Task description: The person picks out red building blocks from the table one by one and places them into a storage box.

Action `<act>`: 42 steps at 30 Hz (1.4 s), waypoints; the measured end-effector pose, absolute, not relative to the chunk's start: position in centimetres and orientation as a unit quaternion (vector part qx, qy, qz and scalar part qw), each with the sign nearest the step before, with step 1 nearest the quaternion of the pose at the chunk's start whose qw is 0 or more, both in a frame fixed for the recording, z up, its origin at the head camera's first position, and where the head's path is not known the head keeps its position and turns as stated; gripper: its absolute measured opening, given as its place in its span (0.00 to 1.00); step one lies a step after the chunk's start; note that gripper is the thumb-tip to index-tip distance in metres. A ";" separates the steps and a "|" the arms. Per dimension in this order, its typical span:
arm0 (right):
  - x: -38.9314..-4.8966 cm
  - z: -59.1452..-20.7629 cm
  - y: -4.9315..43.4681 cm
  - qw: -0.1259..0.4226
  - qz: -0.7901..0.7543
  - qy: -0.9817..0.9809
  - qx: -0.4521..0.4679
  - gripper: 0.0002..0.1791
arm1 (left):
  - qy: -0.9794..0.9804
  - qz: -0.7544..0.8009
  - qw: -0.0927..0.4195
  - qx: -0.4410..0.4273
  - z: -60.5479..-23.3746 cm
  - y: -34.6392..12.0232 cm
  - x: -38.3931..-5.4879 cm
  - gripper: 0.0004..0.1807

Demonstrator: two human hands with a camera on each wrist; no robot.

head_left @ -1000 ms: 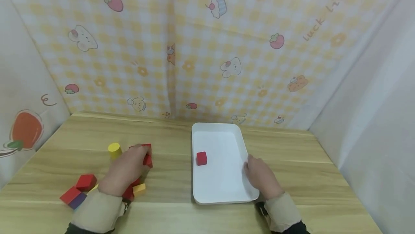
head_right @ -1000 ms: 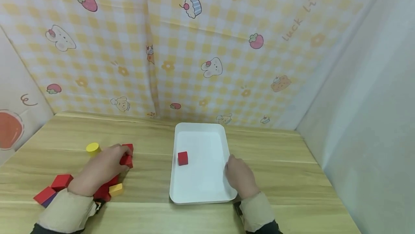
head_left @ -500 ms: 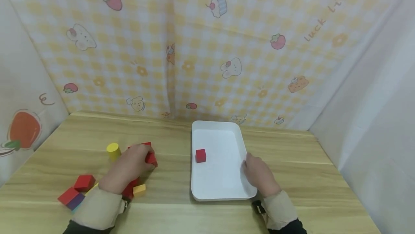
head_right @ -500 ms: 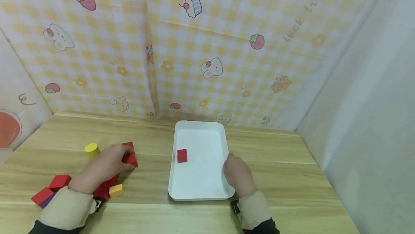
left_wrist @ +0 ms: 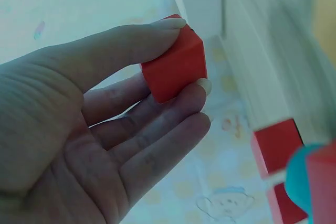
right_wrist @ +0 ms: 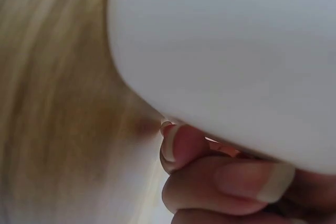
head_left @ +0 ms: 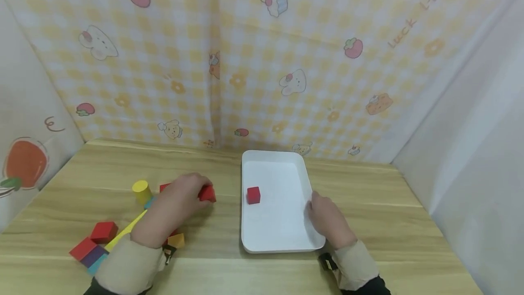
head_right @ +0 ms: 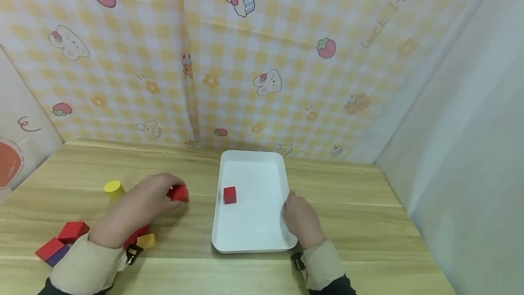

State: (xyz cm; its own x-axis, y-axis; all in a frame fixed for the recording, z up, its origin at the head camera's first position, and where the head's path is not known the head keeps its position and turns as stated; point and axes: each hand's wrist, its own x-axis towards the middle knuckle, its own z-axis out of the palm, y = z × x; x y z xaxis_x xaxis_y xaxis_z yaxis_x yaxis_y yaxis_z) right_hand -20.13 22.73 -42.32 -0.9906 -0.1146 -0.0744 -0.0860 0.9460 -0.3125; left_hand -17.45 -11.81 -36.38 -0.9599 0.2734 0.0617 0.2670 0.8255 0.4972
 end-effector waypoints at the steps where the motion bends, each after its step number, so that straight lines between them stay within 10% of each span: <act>1: -20.1 -42.3 22.7 0.048 -0.156 0.985 -0.050 0.14 | 0.955 0.259 0.007 0.143 -36.3 -11.5 -17.3 0.08; 42: -20.8 -42.1 22.6 0.048 -0.161 0.985 -0.046 0.14 | 0.947 0.267 0.033 0.176 -38.7 -3.0 -18.8 0.11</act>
State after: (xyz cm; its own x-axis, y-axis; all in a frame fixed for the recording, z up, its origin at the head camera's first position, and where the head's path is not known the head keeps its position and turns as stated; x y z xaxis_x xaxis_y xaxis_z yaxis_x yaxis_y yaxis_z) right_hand -20.84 22.60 -42.08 -0.9911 -0.1064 -0.0795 -0.0756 0.9441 -0.3209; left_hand -18.80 -2.97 -38.74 -0.9362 0.3499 0.0322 0.3152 0.7957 0.5172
